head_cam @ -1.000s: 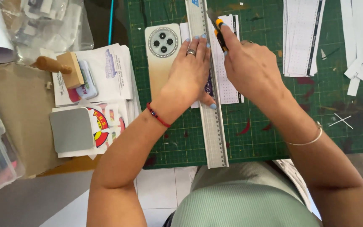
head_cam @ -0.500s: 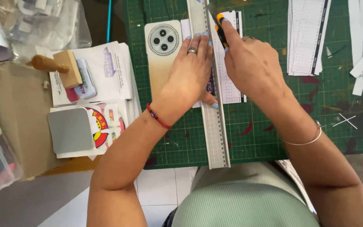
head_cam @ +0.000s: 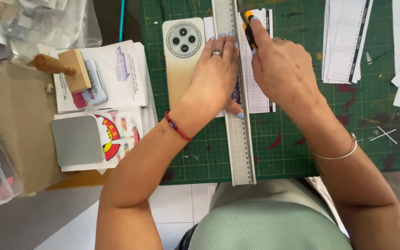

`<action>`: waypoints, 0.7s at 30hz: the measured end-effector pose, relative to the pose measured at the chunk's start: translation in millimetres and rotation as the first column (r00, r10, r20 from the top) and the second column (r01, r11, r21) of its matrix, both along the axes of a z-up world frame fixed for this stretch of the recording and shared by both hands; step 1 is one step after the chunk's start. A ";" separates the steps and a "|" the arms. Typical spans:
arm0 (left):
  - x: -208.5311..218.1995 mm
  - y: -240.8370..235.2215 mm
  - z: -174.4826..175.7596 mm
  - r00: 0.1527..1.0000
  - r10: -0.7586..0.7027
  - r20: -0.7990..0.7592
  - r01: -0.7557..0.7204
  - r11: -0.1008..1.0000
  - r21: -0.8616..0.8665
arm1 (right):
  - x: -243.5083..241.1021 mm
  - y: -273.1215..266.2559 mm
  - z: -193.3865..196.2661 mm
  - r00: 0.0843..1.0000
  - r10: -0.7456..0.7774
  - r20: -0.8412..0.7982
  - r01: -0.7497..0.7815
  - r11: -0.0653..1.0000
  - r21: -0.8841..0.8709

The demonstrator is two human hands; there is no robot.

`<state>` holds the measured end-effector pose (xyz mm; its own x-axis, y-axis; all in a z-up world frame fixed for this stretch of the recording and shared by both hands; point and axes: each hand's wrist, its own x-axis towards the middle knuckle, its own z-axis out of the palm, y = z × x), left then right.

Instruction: Cutting printed calendar cards from a sheet using a ruler and a utility knife on a cutting mat.

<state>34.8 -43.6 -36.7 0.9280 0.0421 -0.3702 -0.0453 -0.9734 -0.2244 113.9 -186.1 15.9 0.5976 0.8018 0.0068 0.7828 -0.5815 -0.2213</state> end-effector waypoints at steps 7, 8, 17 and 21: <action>4.4 -3.8 2.4 0.996 -0.017 -0.085 0.023 0.997 0.070 | -13.7 -4.9 -8.7 0.994 0.032 0.105 -0.028 0.999 -0.038; 3.8 -2.9 -2.7 0.999 -0.020 -0.030 0.022 0.998 0.066 | -16.6 -6.9 -8.1 0.994 0.031 0.105 -0.026 0.998 -0.052; 2.7 -4.8 -4.4 1.000 -0.008 0.000 0.008 0.998 0.057 | -53.8 -37.0 4.5 0.999 0.027 0.040 -0.022 0.992 -0.123; 2.1 -3.6 -10.8 0.998 -0.011 0.070 0.007 0.999 0.048 | -73.0 -49.8 -2.5 0.997 0.030 0.067 -0.020 0.989 -0.147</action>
